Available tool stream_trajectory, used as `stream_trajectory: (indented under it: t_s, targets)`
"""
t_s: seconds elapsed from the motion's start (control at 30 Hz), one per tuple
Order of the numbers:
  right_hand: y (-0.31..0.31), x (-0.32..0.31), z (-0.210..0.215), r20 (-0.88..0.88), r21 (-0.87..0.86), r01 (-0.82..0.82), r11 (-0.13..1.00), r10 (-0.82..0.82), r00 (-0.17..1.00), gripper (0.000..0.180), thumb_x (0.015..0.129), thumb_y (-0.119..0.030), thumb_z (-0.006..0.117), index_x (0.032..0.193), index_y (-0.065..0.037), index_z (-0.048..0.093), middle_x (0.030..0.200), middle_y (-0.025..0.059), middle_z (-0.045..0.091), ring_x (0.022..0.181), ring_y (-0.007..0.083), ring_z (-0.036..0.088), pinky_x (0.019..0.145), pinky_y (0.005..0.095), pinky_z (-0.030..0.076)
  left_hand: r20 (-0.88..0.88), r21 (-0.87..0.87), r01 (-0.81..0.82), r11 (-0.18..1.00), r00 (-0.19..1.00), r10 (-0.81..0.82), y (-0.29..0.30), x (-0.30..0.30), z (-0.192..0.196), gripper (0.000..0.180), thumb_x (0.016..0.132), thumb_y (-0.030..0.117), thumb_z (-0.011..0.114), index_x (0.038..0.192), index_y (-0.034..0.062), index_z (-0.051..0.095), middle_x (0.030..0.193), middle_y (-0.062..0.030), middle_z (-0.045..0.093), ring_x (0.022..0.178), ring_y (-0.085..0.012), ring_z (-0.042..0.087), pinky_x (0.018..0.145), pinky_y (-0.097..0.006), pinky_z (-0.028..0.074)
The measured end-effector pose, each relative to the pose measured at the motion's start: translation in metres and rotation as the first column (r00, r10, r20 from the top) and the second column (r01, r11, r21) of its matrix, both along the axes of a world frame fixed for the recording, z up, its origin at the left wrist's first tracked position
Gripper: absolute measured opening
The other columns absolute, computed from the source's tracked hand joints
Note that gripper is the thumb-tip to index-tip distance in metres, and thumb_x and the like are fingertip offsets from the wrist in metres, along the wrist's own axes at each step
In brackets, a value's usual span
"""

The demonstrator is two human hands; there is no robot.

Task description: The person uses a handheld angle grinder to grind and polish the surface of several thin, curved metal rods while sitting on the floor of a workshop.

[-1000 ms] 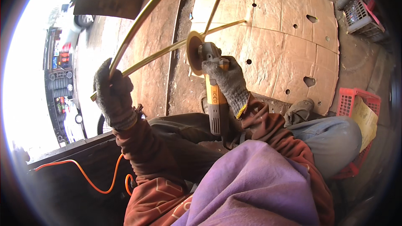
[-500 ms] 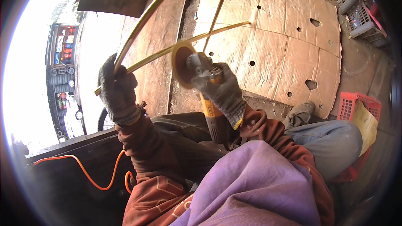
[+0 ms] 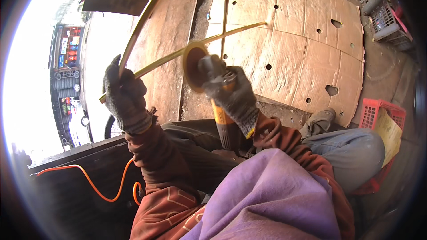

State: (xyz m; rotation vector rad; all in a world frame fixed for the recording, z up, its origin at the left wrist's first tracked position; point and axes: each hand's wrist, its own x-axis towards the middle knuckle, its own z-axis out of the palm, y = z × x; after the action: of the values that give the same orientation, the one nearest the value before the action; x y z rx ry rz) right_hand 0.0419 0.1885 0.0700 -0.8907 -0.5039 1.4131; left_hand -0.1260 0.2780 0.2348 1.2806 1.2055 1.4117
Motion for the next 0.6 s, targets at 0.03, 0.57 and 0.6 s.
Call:
stream_trajectory:
  t_s: [0.03,0.57,0.6]
  targets:
    - [0.005,0.003,-0.003,-0.112,-0.004,0.096,0.995,-0.096,0.989,0.054,0.077,-0.017,0.082,0.114,0.002,0.048,0.097,0.0141,0.065,0.079,0.0178,0.066,0.067,0.03,0.058,0.025,-0.019,0.002,1.0,1.0,-0.001,0.002,0.001,-0.003,0.037,0.1,0.029,0.053,0.124,0.0011,0.057,0.056,0.0074,0.037,0.039,-0.004,0.026,0.036,-0.023,0.023]
    - [0.004,-0.025,-0.01,-0.255,0.069,0.088,0.994,-0.067,0.965,0.042,0.082,-0.001,0.07,0.117,0.001,0.047,0.111,0.0197,0.061,0.091,0.0238,0.066,0.075,0.0319,0.059,-0.008,-0.057,-0.129,0.99,0.992,0.128,-0.003,0.011,0.003,0.049,0.1,0.029,0.054,0.137,-0.0018,0.046,0.057,0.006,0.036,0.036,-0.004,0.022,0.033,-0.024,0.021]
    - [0.005,-0.023,-0.022,-0.117,0.012,0.116,0.993,-0.114,0.987,0.048,0.08,-0.003,0.074,0.118,0.0,0.045,0.108,0.0193,0.061,0.088,0.0233,0.066,0.072,0.0297,0.058,-0.001,-0.067,-0.123,0.99,0.992,0.123,-0.003,0.013,0.002,0.049,0.1,0.028,0.055,0.137,-0.0021,0.046,0.056,0.006,0.036,0.036,-0.004,0.022,0.033,-0.024,0.021]
